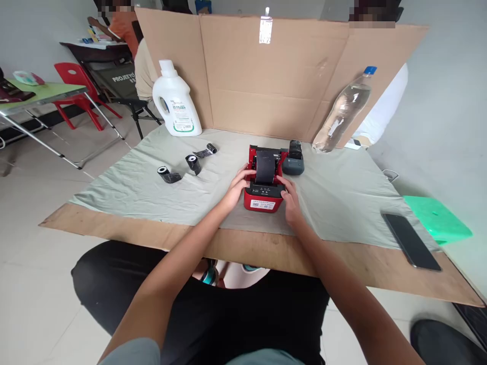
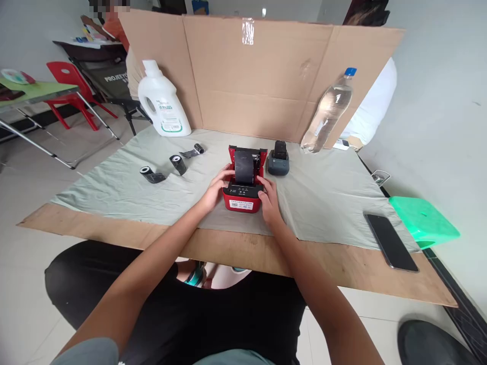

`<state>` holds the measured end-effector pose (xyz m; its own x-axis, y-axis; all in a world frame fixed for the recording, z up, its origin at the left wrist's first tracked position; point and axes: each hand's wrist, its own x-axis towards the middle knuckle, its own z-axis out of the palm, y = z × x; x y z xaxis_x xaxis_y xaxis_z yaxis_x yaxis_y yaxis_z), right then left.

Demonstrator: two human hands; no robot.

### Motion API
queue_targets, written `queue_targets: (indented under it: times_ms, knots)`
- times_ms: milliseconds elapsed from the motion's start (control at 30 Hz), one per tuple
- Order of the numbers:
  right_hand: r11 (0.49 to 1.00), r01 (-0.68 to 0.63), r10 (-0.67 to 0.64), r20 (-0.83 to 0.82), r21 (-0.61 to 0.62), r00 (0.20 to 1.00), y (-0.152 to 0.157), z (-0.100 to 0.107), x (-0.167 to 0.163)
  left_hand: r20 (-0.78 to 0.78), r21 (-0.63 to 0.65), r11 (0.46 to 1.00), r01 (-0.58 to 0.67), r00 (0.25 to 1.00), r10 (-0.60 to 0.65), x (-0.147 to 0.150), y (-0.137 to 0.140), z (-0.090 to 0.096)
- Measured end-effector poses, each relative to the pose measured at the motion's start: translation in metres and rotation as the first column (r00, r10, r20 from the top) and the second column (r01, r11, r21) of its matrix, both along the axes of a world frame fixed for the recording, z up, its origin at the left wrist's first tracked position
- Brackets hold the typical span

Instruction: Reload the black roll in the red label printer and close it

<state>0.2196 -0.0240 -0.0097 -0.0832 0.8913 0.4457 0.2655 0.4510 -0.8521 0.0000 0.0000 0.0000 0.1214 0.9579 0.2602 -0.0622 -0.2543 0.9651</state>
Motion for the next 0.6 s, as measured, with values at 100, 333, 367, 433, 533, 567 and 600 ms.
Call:
queue_targets:
  times_ms: [100, 333, 367, 433, 533, 567, 600]
  knots:
    - [1.0, 0.001, -0.001, 0.014, 0.004, 1.0, 0.0, 0.001, 0.0, -0.231, 0.066, 0.998, -0.022, 0.972, 0.037, -0.006, -0.003, 0.003]
    - [1.0, 0.008, -0.009, 0.028, 0.031, 1.0, -0.001, 0.004, -0.001, -0.359, 0.327, 0.941, 0.088, 0.933, 0.038, -0.018, 0.001, 0.039]
    - [1.0, 0.011, -0.012, 0.027, 0.03, 1.0, -0.001, 0.004, -0.001, -0.387, 0.301, 0.946, 0.124, 0.922, 0.002, -0.019, 0.006, 0.047]
    - [1.0, 0.012, -0.012, 0.027, 0.023, 1.0, -0.001, 0.005, 0.0, -0.477, 0.215, 0.949, 0.229, 0.873, -0.103, -0.018, 0.019, 0.061]
    - [1.0, 0.004, -0.005, 0.025, 0.013, 1.0, -0.001, 0.003, 0.001, -0.671, 0.066, 0.902, 0.426, 0.688, -0.276, -0.01, 0.04, 0.08]
    - [1.0, 0.004, -0.005, 0.023, 0.008, 1.0, 0.0, 0.002, 0.001, -0.738, 0.043, 0.892, 0.451, 0.616, -0.275, -0.005, 0.046, 0.085]
    - [1.0, 0.005, -0.005, 0.018, 0.004, 1.0, 0.001, 0.001, 0.002, -0.804, 0.028, 0.894, 0.447, 0.541, -0.245, 0.001, 0.051, 0.09]
